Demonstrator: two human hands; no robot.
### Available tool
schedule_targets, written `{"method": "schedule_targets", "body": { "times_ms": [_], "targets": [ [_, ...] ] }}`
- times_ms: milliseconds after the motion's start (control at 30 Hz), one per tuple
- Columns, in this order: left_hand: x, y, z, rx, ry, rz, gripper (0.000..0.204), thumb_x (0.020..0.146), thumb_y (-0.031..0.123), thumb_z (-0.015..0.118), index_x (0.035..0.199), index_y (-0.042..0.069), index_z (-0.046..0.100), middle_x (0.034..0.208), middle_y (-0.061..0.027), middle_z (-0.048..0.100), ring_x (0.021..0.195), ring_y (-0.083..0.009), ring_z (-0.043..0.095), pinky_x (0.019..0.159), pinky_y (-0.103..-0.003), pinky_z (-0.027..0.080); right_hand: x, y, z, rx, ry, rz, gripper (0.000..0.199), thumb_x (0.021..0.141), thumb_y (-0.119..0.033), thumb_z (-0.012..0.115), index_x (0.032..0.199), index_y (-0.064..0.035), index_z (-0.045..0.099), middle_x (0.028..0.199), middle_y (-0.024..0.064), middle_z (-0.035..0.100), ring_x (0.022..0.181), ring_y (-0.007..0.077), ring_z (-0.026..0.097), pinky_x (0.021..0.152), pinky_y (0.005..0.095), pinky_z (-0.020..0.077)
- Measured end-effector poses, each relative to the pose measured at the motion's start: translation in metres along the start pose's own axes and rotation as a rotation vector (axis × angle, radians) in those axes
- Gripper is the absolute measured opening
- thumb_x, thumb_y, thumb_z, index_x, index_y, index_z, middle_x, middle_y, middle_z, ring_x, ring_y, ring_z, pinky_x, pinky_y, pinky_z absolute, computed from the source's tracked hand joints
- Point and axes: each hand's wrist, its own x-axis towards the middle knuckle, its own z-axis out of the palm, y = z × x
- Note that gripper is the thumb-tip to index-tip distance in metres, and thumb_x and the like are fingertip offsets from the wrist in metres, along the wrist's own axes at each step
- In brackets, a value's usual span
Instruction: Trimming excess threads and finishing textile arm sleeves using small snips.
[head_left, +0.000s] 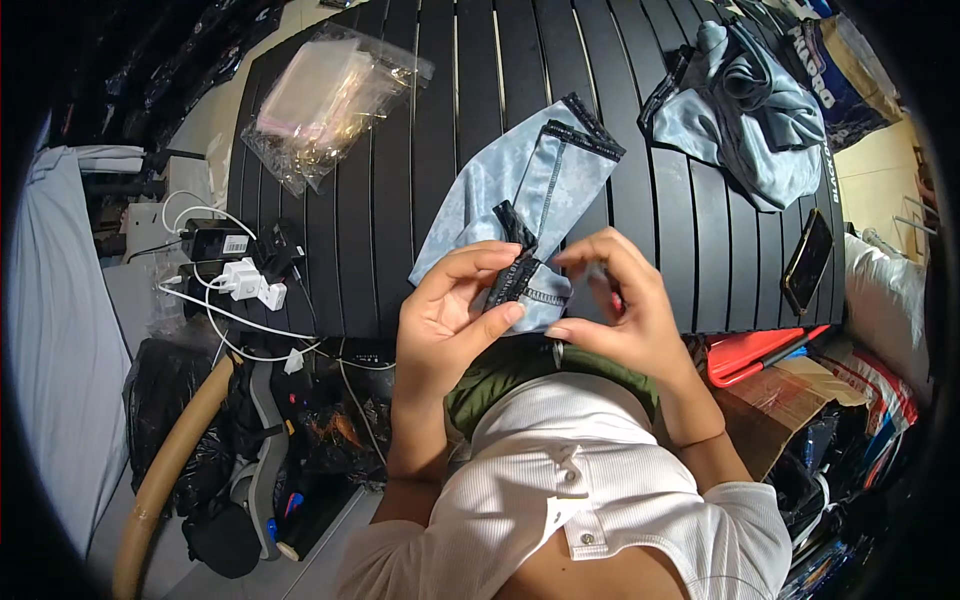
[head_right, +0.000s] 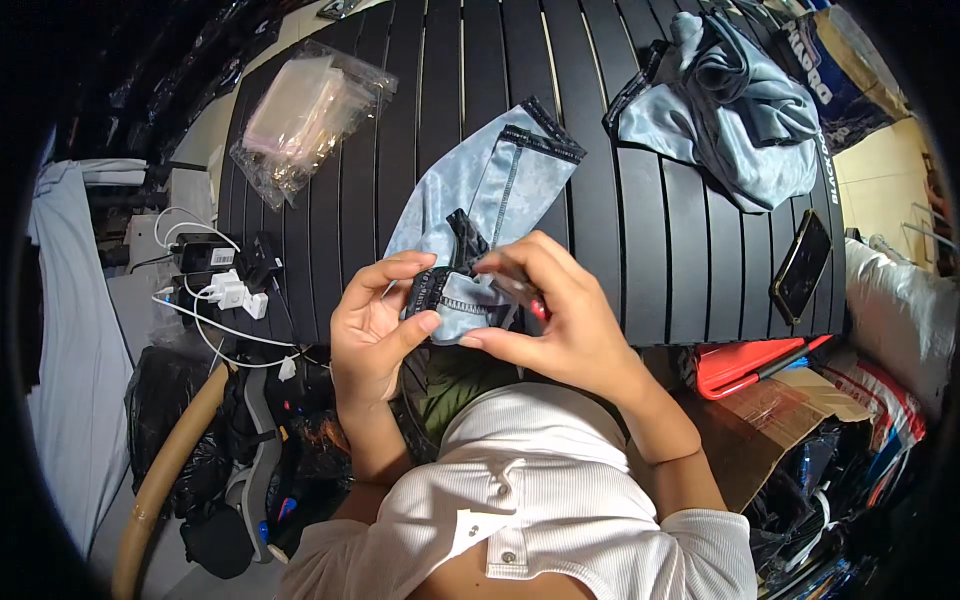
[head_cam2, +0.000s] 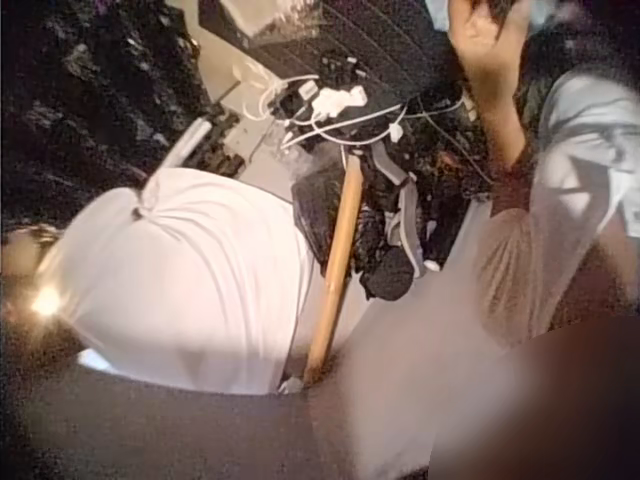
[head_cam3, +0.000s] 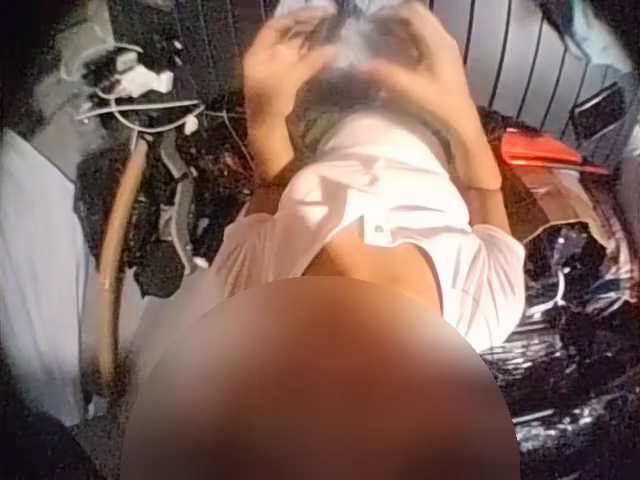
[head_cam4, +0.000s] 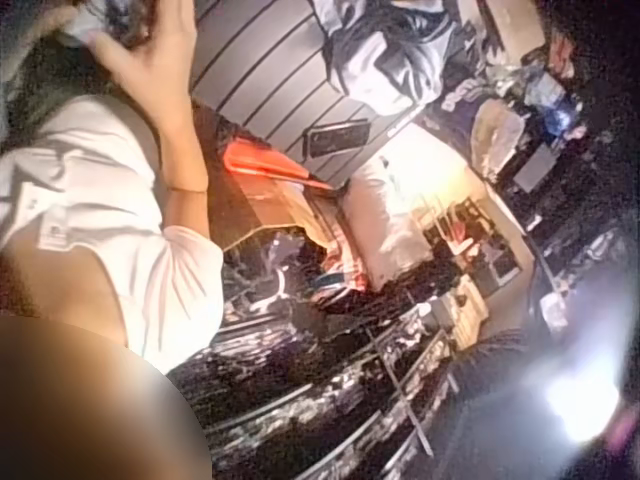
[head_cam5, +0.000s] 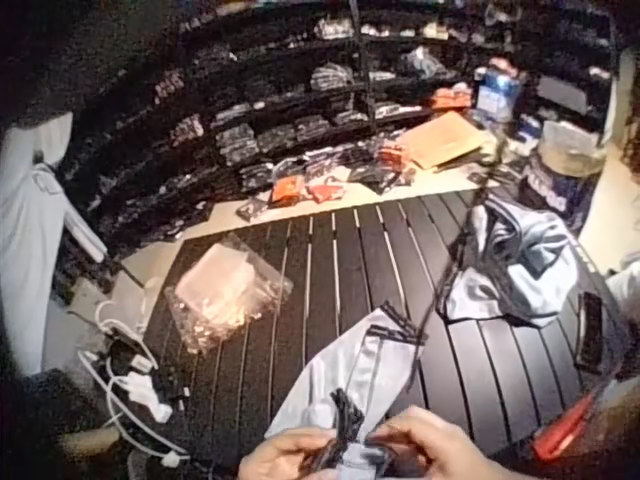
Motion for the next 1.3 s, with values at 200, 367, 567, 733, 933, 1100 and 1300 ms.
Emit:
{"method": "schedule_targets", "body": {
  "times_ms": [200,367,567,733,933,1100,1300],
  "targets": [
    [-0.009,-0.008,-0.008,-0.042,0.139,-0.019,0.027,0.076,-0.007,0.057,0.102,-0.002,0.050,0.101,-0.0075,0.049,0.090,-0.0132,0.052,0.079,-0.024,0.046,-0.005,0.002,0.007,-0.140,0.092,-0.066,0.024,0.063,0.002,0.068,0.082,0.0012,0.054,0.076,0.0058,0.053,0.061,0.0117,0.047,0.053,0.0219,0.0365],
    [-0.017,-0.007,-0.022,-0.174,0.072,-0.392,0.030,0.091,0.024,0.044,0.103,-0.002,0.051,0.091,-0.0061,0.056,0.079,-0.0110,0.057,0.063,-0.024,0.050,0.000,0.000,0.007,-0.192,0.037,-0.204,0.022,0.063,0.004,0.065,0.083,0.0006,0.056,0.076,0.0082,0.054,0.061,0.0146,0.050,0.053,0.0242,0.0389],
    [-0.019,-0.012,-0.020,-0.174,0.070,-0.445,0.026,0.089,0.019,0.051,0.097,-0.005,0.056,0.079,-0.0033,0.060,0.066,-0.0080,0.058,0.055,-0.022,0.049,-0.001,-0.004,0.008,-0.200,-0.102,-0.218,0.027,0.066,-0.002,0.061,0.093,-0.0005,0.059,0.080,0.0107,0.055,0.065,0.0182,0.053,0.056,0.0268,0.0414],
    [-0.013,-0.001,-0.008,-0.087,0.227,-0.228,0.013,0.081,0.000,0.058,0.092,-0.005,0.059,0.081,-0.0044,0.062,0.069,-0.0063,0.057,0.066,-0.017,0.045,-0.009,0.003,0.002,-0.048,0.050,0.162,0.020,0.085,-0.016,0.052,0.093,0.0025,0.051,0.073,0.0017,0.051,0.062,0.0069,0.044,0.056,0.0194,0.0368],
    [-0.013,0.007,0.000,-0.084,0.285,-0.210,0.020,0.077,-0.007,0.059,0.097,-0.009,0.057,0.087,-0.0102,0.064,0.076,-0.0095,0.059,0.070,-0.019,0.046,-0.008,0.007,0.002,-0.049,0.155,0.232,0.023,0.084,-0.006,0.053,0.103,0.0024,0.045,0.080,0.0009,0.047,0.066,0.0059,0.042,0.060,0.0188,0.0367],
    [-0.011,0.009,0.008,-0.025,0.283,-0.208,0.027,0.078,-0.006,0.058,0.104,-0.010,0.055,0.091,-0.0109,0.063,0.080,-0.0092,0.058,0.072,-0.019,0.046,-0.014,0.005,0.002,-0.028,0.204,0.123,0.037,0.080,-0.004,0.056,0.115,0.0019,0.044,0.084,0.0020,0.048,0.066,0.0077,0.043,0.061,0.0187,0.0363],
    [-0.011,0.015,0.015,-0.021,0.238,-0.210,0.029,0.079,-0.007,0.056,0.107,-0.010,0.053,0.095,-0.0117,0.062,0.083,-0.0096,0.058,0.072,-0.019,0.046,-0.015,-0.018,0.002,-0.191,0.013,-0.021,0.039,0.070,-0.009,0.068,0.103,0.0023,0.051,0.073,0.0050,0.052,0.056,0.0073,0.045,0.050,0.0187,0.0357]
  ]
}}
